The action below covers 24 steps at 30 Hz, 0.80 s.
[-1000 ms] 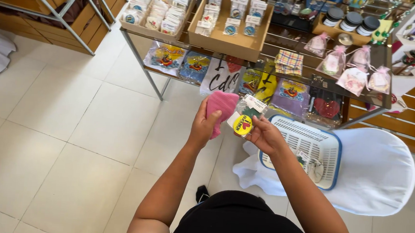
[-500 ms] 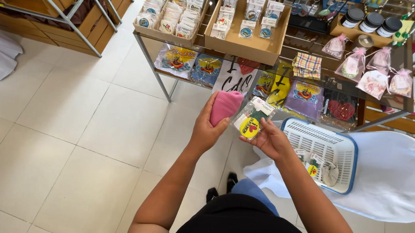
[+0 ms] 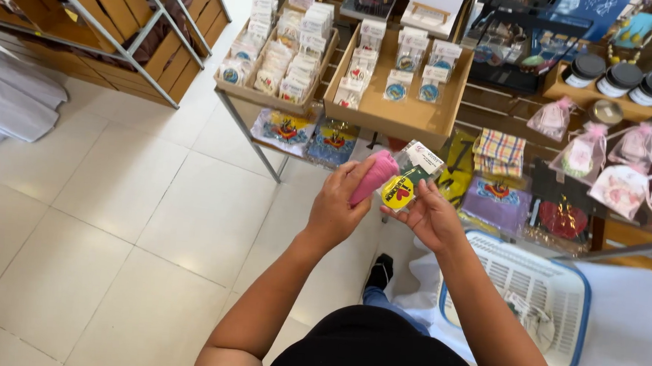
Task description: Selecting and organizing various souvenir items including stickers and small pouches on a display table.
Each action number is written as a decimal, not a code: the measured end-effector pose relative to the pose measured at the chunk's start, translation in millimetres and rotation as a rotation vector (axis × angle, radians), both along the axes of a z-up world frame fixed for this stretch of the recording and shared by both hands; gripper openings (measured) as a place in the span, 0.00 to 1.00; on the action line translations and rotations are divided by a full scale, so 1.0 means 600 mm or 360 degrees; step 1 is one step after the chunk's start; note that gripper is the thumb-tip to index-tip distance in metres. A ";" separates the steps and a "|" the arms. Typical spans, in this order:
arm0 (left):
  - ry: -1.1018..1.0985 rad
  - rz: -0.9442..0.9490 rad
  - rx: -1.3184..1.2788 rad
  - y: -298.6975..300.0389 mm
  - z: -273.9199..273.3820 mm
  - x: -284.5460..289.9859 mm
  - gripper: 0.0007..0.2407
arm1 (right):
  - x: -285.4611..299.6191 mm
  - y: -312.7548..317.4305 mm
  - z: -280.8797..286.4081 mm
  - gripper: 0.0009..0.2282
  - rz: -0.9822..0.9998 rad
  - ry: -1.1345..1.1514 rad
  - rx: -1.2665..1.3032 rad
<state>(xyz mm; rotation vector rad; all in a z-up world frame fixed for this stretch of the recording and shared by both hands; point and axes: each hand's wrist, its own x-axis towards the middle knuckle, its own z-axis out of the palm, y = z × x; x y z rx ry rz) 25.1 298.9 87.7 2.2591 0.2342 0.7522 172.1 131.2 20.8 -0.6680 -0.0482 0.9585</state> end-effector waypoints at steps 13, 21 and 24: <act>0.0084 -0.0011 0.0563 0.056 0.010 0.263 0.23 | 0.263 0.078 -0.019 0.13 0.0000 -0.0026 0.0066; 0.0110 -0.0139 0.0618 0.087 -0.027 0.345 0.21 | 0.319 0.122 0.005 0.20 0.0057 -0.0052 -0.0032; 0.0247 -0.0399 0.0447 0.139 -0.022 0.360 0.21 | 0.348 0.134 -0.015 0.20 -0.0096 0.0006 0.0023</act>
